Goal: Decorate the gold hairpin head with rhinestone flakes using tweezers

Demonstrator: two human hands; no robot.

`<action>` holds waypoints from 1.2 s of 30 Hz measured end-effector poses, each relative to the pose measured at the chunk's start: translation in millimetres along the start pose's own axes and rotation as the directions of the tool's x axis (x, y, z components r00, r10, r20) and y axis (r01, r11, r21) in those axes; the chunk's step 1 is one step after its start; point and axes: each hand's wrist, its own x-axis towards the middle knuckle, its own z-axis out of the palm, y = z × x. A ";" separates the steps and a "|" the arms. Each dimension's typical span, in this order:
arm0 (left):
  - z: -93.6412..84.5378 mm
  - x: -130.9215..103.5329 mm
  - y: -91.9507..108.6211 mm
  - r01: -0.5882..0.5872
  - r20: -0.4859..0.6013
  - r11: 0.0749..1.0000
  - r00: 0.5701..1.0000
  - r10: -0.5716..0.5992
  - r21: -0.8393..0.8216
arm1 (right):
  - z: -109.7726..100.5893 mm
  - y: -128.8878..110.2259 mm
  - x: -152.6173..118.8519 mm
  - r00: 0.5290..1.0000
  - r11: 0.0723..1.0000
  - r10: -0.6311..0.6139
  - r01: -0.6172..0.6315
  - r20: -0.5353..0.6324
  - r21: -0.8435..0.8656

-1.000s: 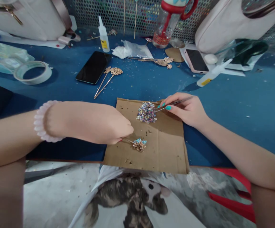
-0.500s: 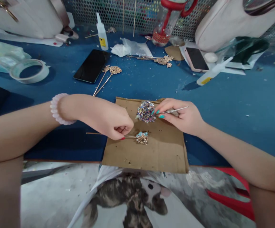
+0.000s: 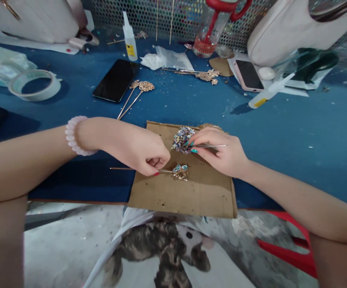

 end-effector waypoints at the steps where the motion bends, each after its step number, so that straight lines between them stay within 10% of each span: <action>1: 0.0 0.1 0.0 -0.001 -0.002 1.000 1.000 0.001 -0.002 | 0.0 0.3 -0.2 1.000 1.000 0.001 -0.001 0.002 -0.004; 36: -0.9 -2.3 2.1 -0.017 -0.026 0.999 1.000 0.016 -0.043 | -1.8 -2.5 1.8 0.999 0.999 -0.035 0.035 -0.029 0.015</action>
